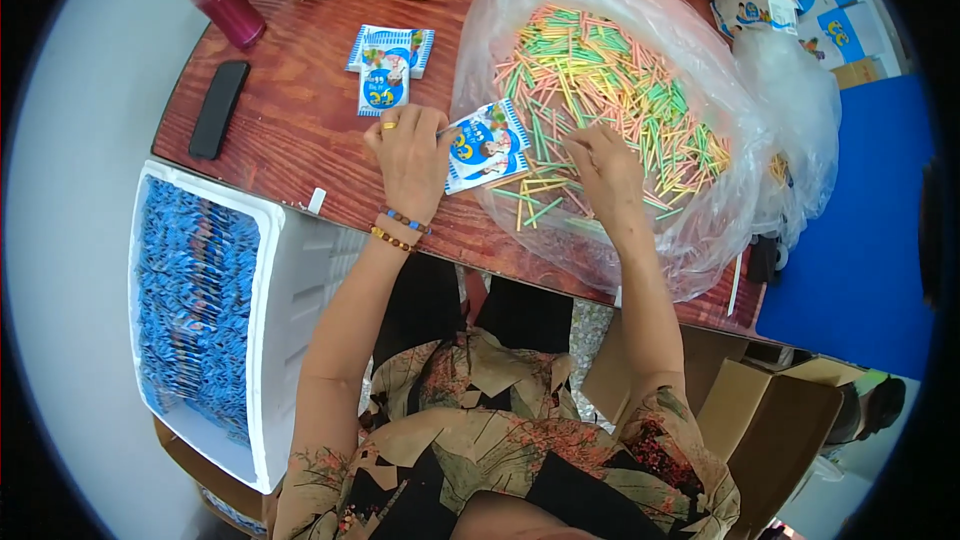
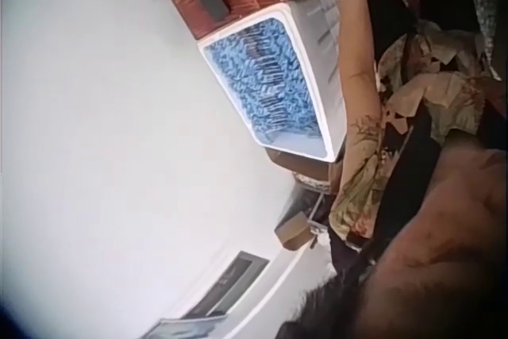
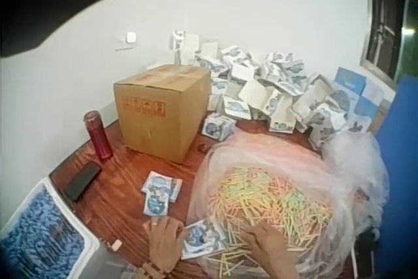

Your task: Packing colorful plastic straws into blue packets and organizing them in a bin.

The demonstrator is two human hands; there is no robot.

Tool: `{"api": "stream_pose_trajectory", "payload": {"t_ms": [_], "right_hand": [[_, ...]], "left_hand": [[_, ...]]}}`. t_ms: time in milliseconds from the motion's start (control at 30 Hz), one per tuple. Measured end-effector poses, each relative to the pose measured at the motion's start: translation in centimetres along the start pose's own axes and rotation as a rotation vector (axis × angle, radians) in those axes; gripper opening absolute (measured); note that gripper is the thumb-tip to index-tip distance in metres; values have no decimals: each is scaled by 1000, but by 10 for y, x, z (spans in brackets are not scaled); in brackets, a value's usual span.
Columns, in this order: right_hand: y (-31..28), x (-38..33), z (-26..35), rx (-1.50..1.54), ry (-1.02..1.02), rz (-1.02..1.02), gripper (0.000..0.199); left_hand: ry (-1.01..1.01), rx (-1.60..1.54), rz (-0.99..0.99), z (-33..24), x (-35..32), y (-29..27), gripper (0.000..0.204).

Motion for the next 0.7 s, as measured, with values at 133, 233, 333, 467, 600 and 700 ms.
{"api": "stream_pose_trajectory", "payload": {"t_ms": [133, 233, 333, 467, 600, 700], "right_hand": [[27, 28, 20, 383, -20, 79, 20], [42, 43, 26, 384, -103, 116, 21], [41, 43, 38, 343, -193, 113, 20], [45, 49, 38, 696, -8, 81, 13], [50, 45, 46, 792, 94, 367, 6], [44, 38, 46, 894, 72, 363, 18]], "left_hand": [[66, -27, -23, -3, -3, 1, 13], [97, -23, -71, -4, -1, 0, 18], [126, 58, -119, -4, 1, -9, 18], [162, -6, -125, -8, 3, -20, 17], [-157, -562, -93, 11, -5, -16, 12], [-499, -1108, -78, 3, -10, -7, 7]]}}
Point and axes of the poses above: each hand's wrist, its own x-axis towards the middle knuckle, its own y-axis out of the palm, z = x × y, the point moved 6 cm from there along x, towards the middle knuckle, and after that the axes turned 4 degrees about y, right-handed, at the moved point
